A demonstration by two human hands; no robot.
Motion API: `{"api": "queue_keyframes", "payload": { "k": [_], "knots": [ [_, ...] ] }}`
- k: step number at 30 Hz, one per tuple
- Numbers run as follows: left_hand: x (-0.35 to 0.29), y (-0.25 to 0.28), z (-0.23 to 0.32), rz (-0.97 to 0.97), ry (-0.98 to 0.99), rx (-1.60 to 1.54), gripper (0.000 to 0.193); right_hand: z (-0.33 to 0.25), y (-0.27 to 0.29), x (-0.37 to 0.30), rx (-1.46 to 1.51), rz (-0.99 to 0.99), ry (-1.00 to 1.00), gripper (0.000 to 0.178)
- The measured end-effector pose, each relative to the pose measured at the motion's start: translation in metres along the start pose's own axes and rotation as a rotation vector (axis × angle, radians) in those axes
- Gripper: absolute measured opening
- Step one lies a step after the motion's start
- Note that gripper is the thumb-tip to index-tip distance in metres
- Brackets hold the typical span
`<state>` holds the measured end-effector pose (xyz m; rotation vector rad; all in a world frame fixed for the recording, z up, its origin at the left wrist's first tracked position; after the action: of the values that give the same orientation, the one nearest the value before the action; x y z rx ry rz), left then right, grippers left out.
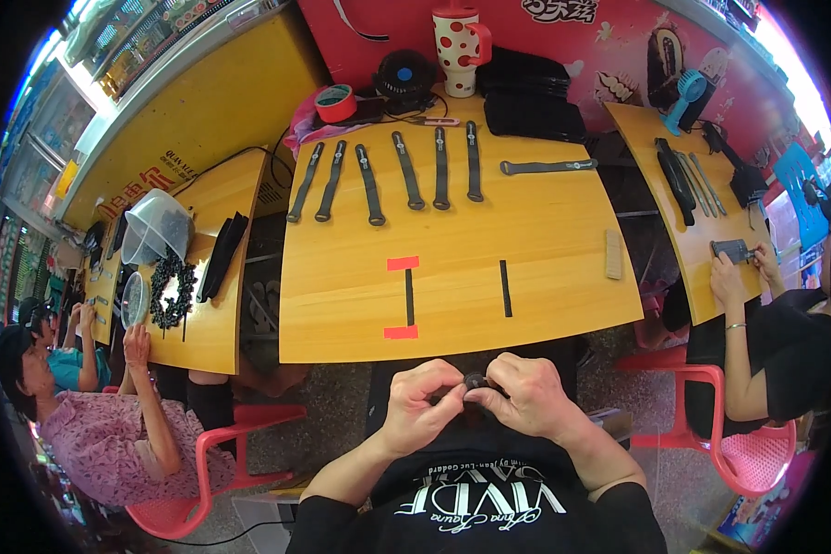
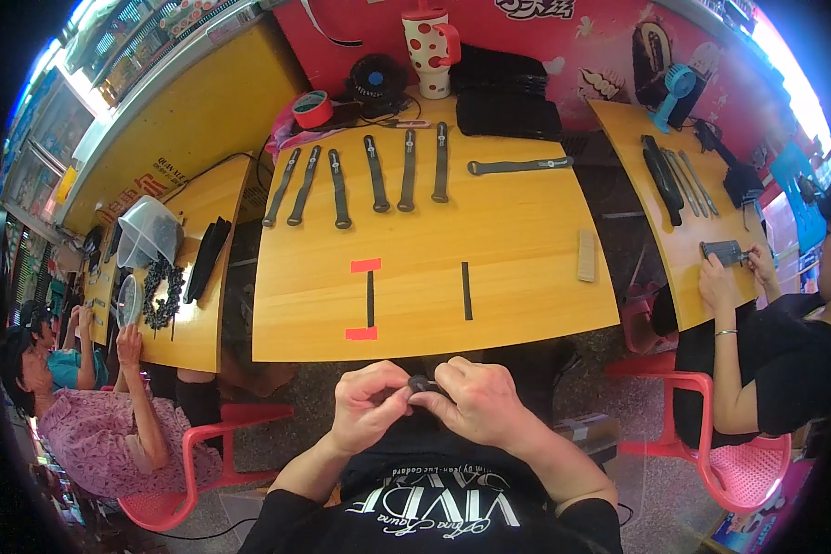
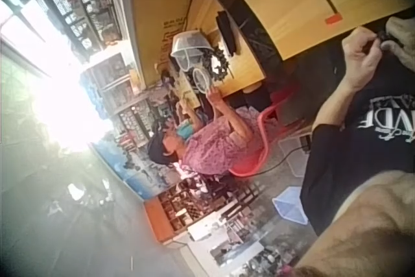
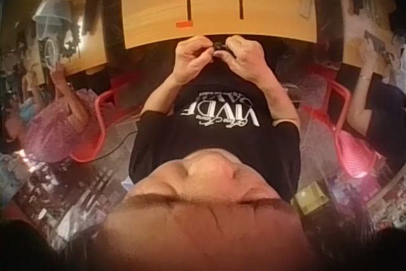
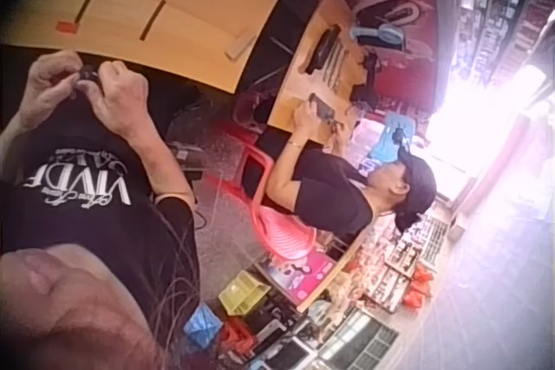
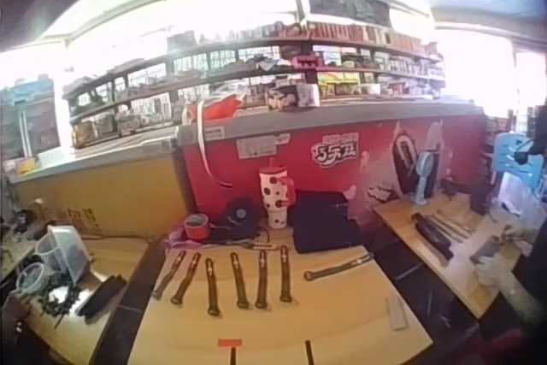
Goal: Assembling snap fasteners onto fabric straps at a workshop table.
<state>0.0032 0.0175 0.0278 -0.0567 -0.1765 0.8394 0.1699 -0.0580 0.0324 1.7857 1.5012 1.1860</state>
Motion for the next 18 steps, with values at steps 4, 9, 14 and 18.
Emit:
{"api": "queue_keyframes", "payload": {
  "k": [4, 9, 14, 18],
  "knots": [
    [0.002, 0.004, -0.010, -0.018, -0.051, -0.033, 0.002, -0.002, 0.000, 0.002, -0.030, -0.013, 0.027, 0.039],
    [0.001, 0.003, -0.013, -0.034, 0.115, -0.307, 0.008, 0.001, -0.002, 0.000, -0.034, -0.068, 0.051, 0.038],
    [-0.002, 0.005, -0.019, -0.084, 0.159, -0.398, 0.010, 0.005, -0.005, -0.002, 0.000, -0.103, 0.111, 0.038],
    [-0.002, 0.004, -0.023, -0.075, 0.292, -0.595, 0.011, 0.006, -0.008, -0.004, -0.098, 0.054, 0.247, 0.036]
  ]
}}
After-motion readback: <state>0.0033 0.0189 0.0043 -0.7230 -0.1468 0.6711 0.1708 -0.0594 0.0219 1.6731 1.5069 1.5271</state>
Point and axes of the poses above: each hand's wrist, its own x-axis towards the middle knuckle, its own y-axis out of the back of the hand, z = x × y, the point moved 2 cm from there along x, towards the middle knuckle, and after that the axes turned 14 degrees about -x, right-handed, at the moved point
